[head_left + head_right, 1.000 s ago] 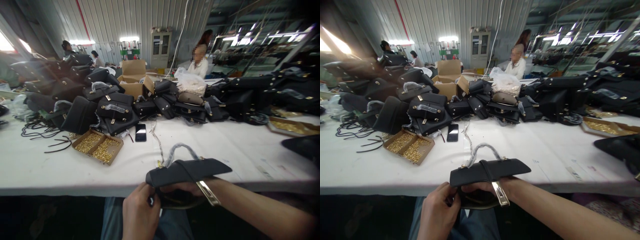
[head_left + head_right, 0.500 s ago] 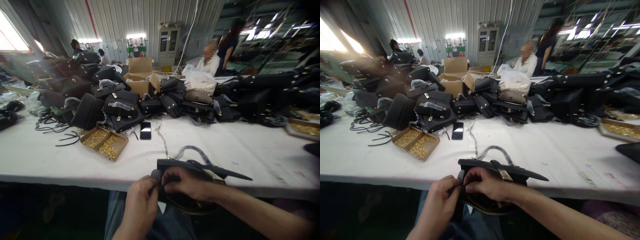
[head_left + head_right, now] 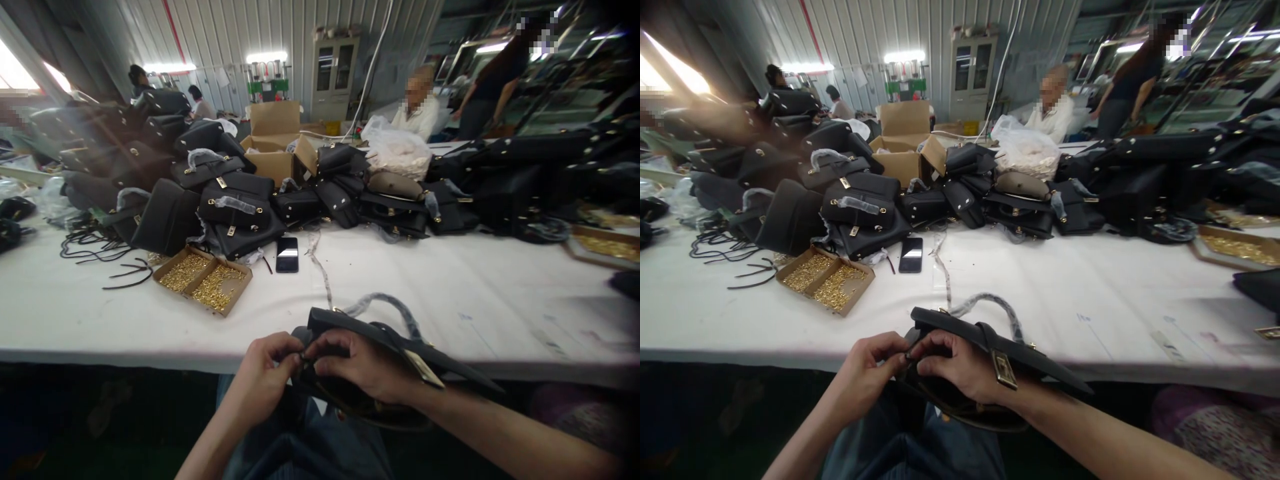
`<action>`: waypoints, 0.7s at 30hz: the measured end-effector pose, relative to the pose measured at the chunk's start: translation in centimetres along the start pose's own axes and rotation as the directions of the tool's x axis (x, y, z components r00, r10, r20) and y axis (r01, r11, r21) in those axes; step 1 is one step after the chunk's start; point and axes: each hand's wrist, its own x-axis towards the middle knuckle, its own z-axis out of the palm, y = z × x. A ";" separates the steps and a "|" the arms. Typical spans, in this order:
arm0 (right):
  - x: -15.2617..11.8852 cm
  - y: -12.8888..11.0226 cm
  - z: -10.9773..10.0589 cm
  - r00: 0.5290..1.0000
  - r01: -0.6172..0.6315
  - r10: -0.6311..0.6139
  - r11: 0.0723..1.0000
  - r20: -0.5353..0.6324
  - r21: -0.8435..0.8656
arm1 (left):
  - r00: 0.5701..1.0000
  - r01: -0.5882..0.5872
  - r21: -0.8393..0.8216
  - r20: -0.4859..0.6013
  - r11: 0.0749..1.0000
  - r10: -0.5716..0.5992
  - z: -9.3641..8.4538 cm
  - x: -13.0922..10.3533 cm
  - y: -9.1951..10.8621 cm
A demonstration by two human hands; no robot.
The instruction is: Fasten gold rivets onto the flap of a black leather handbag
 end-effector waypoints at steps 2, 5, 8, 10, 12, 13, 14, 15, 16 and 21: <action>-0.1 -0.1 0.1 1.000 -0.012 0.011 1.000 -0.025 -0.028 | 1.000 0.012 -0.052 0.013 0.999 -0.011 -0.1 0.1 -0.3; -0.6 -0.2 0.4 0.998 -0.008 0.005 0.999 -0.063 -0.048 | 1.000 -0.004 -0.062 -0.002 0.998 0.004 -0.1 0.2 -0.4; -0.8 -0.1 0.9 0.995 0.025 -0.027 1.000 -0.098 -0.016 | 1.000 -0.018 -0.078 -0.015 0.997 0.017 0.1 0.1 -0.5; -0.7 0.3 1.2 0.990 0.068 -0.068 0.998 -0.120 -0.003 | 1.000 -0.016 -0.094 -0.014 0.995 0.015 0.2 0.1 -0.4; -0.5 0.9 1.4 0.984 0.110 -0.112 0.994 -0.135 -0.018 | 1.000 -0.013 -0.108 -0.013 0.994 0.012 0.2 0.1 -0.5; -0.4 1.3 1.5 0.981 0.124 -0.128 0.992 -0.145 -0.032 | 1.000 -0.015 -0.120 -0.010 0.993 0.014 0.2 0.1 -0.5; -0.3 1.7 1.5 0.979 0.130 -0.137 0.990 -0.154 -0.054 | 1.000 -0.018 -0.135 -0.005 0.991 0.018 0.2 0.1 -0.6; -0.3 2.2 1.5 0.977 0.130 -0.143 0.988 -0.162 -0.085 | 1.000 -0.019 -0.153 0.004 0.988 0.020 0.2 0.1 -0.8; -0.3 2.5 1.5 0.974 0.130 -0.151 0.983 -0.170 -0.129 | 1.000 -0.019 -0.174 0.013 0.985 0.021 0.2 0.1 -1.0; -1.2 3.3 1.4 0.951 0.165 -0.259 0.889 -0.171 -0.428 | 0.999 0.011 -0.231 0.047 0.973 0.000 0.3 -0.1 -1.9</action>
